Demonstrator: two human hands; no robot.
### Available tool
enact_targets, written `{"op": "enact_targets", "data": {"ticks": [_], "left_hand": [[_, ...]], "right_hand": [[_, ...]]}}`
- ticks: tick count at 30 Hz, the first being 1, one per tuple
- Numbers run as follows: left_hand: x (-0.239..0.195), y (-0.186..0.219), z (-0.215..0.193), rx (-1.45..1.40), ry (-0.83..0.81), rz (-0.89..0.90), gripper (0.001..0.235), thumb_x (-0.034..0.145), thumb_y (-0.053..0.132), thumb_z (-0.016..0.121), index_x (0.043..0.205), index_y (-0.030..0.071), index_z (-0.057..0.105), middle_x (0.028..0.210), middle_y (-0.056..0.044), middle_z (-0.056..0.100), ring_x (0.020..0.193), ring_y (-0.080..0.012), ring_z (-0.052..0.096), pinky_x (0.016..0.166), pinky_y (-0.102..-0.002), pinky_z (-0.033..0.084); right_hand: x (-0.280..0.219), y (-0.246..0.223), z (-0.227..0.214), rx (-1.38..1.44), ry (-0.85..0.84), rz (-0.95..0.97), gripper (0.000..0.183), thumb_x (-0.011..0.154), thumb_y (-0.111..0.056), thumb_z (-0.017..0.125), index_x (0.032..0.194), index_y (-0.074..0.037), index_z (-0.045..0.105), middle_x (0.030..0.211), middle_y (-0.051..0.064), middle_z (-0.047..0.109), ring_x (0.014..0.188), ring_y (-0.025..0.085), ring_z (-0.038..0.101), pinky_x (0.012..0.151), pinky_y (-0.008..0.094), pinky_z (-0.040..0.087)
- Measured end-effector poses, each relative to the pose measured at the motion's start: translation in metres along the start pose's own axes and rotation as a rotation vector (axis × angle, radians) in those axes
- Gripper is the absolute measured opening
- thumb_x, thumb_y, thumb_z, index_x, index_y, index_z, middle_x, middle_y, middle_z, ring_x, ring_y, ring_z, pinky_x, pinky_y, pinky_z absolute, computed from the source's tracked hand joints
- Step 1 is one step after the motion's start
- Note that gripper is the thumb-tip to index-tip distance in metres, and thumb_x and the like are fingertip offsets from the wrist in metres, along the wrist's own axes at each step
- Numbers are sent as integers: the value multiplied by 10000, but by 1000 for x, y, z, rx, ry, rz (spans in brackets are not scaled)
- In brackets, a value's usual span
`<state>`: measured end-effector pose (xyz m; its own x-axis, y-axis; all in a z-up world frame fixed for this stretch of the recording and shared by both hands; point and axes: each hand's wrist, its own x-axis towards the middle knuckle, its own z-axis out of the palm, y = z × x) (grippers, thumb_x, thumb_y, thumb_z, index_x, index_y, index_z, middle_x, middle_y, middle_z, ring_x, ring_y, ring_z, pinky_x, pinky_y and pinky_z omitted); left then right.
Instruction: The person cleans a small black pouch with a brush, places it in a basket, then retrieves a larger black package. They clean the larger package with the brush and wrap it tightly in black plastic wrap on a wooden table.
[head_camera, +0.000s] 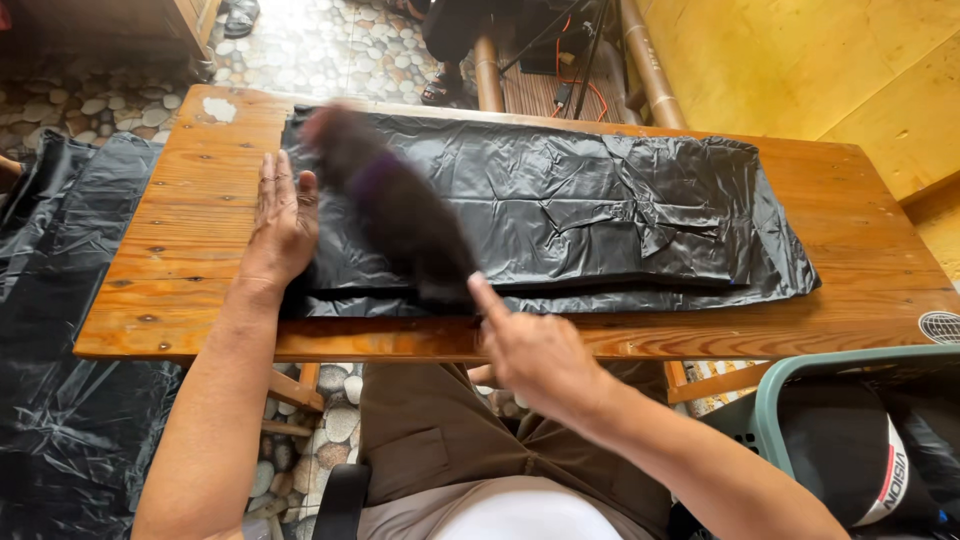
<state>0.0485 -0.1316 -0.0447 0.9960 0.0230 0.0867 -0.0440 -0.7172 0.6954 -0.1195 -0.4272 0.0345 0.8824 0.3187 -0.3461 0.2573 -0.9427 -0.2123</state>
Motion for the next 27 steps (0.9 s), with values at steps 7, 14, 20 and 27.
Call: {"op": "enact_targets", "data": {"ticks": [7,14,20,27], "left_hand": [[30,-75,44,448,63,244,605,941,359,496,1331,-92,603,1689,-293,284,1571,-431,201,1247,-581,92],[11,-32,18,295,-29,110,782,1022,584,368,1584,44,423,1693,-264,213,1567,-373,127,1239,-478,-10],[16,-42,26,326,-13,150,818,1021,606,369,1597,27,429,1691,-291,245,1568,-388,146,1232,-499,-8],[13,-46,28,331,76,250,759,1054,526,459,1559,-36,521,1653,-350,341,1547,-425,222,1218,-554,63]], "right_hand": [[-24,15,2,67,-59,-28,668,1011,-400,387,1634,-312,163,1258,-256,717,1003,309,724,809,501,547],[-61,134,-56,26,-123,792,626,1038,-499,191,1658,-528,107,1117,219,731,999,387,687,855,486,494],[-99,201,-47,-3,216,911,648,1053,-347,278,1661,-124,262,1208,440,633,1137,567,613,968,601,432],[-95,148,12,-149,323,197,585,1055,-352,449,1619,-310,298,527,39,607,382,216,517,400,423,468]]}}
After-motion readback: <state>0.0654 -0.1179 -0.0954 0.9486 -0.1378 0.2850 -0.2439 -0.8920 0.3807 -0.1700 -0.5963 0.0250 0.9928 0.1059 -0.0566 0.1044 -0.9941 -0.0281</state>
